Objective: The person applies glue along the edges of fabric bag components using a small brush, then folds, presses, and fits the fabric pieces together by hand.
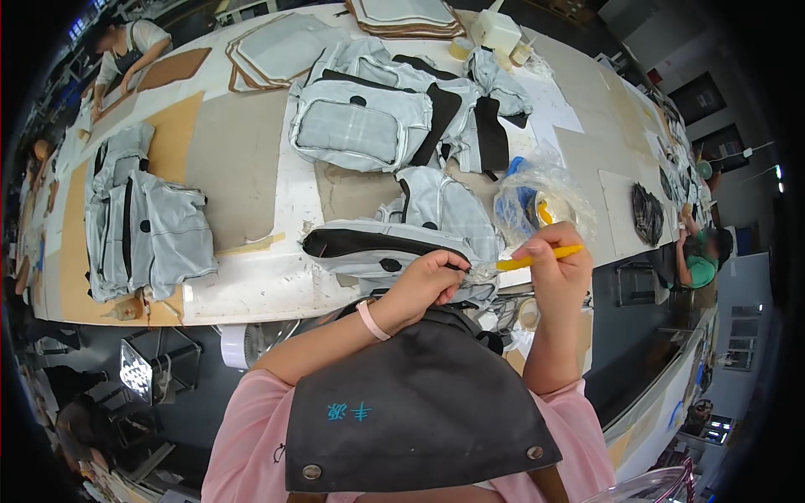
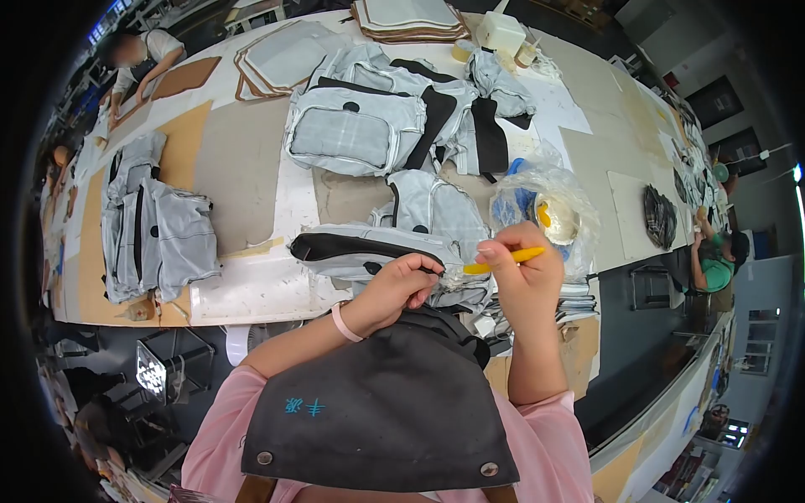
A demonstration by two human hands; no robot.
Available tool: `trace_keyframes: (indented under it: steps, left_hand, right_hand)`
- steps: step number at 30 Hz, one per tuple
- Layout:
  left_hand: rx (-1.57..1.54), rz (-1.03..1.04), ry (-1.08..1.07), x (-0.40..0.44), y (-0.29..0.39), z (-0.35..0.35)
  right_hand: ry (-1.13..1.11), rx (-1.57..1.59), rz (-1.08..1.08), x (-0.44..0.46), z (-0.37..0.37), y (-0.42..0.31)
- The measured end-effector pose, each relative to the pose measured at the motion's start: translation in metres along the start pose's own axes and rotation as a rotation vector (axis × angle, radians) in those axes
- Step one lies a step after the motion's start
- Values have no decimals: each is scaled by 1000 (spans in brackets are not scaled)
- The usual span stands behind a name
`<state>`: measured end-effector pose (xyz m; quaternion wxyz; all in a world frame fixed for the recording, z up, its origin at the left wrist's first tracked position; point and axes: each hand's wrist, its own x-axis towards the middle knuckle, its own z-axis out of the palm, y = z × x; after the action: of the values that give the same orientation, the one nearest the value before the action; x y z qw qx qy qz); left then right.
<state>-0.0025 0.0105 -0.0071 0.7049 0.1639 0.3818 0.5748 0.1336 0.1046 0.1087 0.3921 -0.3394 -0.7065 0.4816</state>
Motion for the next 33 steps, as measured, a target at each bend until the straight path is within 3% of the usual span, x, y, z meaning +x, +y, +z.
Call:
trace_keyframes:
  steps: [2,6,14,17,23,26,33]
  left_hand:
    - [5,-1,-8,0,-1,0]
    - [20,21,-2,0,-1,0]
    - [-42,29,9,4,-5,-3]
    - [-48,26,-10,4,-5,-5]
    - [-3,15,15,3,-2,-2]
    - [34,49,24,5,-3,0]
    - [35,55,48,5,-4,1]
  right_hand:
    - [-27,-120,-27,2,-3,3]
    - [129,52,-11,-3,-11,-3]
    - [-274,-287,-497,-18,6,7]
    - [-220,-231,-577,-20,3,4]
    - [-245,-364,-580,-25,-4,11]
    - [-9,-259,-545,-30,-11,10]
    - [-79,-244,-565,-37,-17,10]
